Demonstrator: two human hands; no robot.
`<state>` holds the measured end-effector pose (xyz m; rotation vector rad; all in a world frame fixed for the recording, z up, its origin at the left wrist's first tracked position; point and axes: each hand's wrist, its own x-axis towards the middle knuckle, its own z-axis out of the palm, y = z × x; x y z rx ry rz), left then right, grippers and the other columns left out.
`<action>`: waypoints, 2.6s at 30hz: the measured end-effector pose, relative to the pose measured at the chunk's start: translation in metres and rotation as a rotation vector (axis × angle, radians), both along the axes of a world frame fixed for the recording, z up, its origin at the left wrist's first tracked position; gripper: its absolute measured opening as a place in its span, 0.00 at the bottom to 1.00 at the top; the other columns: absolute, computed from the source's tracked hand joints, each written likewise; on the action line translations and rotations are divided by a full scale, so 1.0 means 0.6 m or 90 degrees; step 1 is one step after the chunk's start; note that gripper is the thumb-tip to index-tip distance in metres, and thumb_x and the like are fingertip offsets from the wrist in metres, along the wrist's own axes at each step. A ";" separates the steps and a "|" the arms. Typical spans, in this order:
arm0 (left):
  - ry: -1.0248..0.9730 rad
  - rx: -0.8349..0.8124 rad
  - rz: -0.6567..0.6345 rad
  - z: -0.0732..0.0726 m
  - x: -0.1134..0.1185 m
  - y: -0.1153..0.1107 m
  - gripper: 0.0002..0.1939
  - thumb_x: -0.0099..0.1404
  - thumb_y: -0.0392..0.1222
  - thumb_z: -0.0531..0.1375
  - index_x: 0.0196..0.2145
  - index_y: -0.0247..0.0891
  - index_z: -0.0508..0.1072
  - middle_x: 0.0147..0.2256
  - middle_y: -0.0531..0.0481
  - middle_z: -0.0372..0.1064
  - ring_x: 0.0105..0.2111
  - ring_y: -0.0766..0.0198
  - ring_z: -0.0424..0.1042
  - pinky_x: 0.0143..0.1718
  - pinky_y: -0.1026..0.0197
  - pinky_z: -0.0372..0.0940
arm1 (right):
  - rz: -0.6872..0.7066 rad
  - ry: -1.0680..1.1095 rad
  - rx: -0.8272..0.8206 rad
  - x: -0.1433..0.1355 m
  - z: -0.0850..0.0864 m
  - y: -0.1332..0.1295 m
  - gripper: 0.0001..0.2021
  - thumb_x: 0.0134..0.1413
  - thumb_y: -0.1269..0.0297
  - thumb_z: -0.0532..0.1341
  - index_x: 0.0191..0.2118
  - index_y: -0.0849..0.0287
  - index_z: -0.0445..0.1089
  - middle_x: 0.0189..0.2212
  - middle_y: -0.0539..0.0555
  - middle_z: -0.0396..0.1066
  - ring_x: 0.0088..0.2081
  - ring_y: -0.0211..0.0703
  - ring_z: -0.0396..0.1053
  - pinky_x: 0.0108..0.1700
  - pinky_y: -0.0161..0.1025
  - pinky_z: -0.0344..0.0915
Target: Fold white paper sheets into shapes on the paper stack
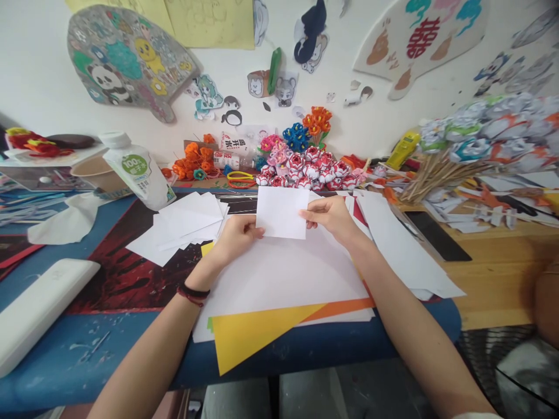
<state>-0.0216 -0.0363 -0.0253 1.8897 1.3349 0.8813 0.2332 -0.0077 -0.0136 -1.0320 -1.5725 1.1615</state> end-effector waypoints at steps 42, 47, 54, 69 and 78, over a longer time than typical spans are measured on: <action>-0.044 -0.068 -0.074 0.014 0.050 -0.027 0.11 0.60 0.43 0.55 0.29 0.35 0.74 0.27 0.52 0.68 0.28 0.65 0.64 0.29 0.64 0.58 | 0.165 -0.090 -0.052 -0.048 -0.013 -0.024 0.16 0.42 0.53 0.71 0.30 0.62 0.77 0.26 0.51 0.72 0.25 0.35 0.64 0.25 0.33 0.58; -0.116 -0.112 -0.094 0.015 0.040 -0.020 0.10 0.58 0.44 0.57 0.26 0.35 0.73 0.26 0.52 0.67 0.28 0.66 0.63 0.28 0.65 0.58 | 0.119 -0.078 -0.087 -0.035 -0.008 -0.018 0.16 0.41 0.53 0.71 0.30 0.62 0.77 0.23 0.51 0.71 0.23 0.36 0.65 0.24 0.33 0.59; -0.098 -0.079 -0.008 0.045 -0.008 -0.014 0.09 0.57 0.42 0.58 0.24 0.36 0.73 0.23 0.51 0.67 0.26 0.66 0.63 0.27 0.65 0.57 | -0.023 0.000 -0.107 0.017 0.011 0.000 0.16 0.39 0.54 0.73 0.30 0.62 0.76 0.24 0.52 0.74 0.23 0.38 0.69 0.24 0.34 0.60; -0.124 -0.087 -0.002 0.019 0.021 -0.021 0.20 0.60 0.58 0.60 0.28 0.36 0.74 0.24 0.50 0.68 0.25 0.65 0.64 0.23 0.65 0.55 | 0.268 -0.110 -0.093 -0.017 0.014 -0.019 0.13 0.48 0.55 0.68 0.34 0.61 0.77 0.32 0.53 0.76 0.33 0.40 0.70 0.37 0.36 0.65; -0.060 -0.045 -0.032 0.019 0.044 -0.026 0.19 0.63 0.54 0.58 0.28 0.34 0.75 0.26 0.51 0.69 0.26 0.66 0.63 0.25 0.66 0.56 | 0.283 -0.097 -0.048 -0.037 -0.007 -0.017 0.06 0.51 0.64 0.62 0.28 0.61 0.72 0.24 0.47 0.69 0.26 0.34 0.63 0.28 0.32 0.57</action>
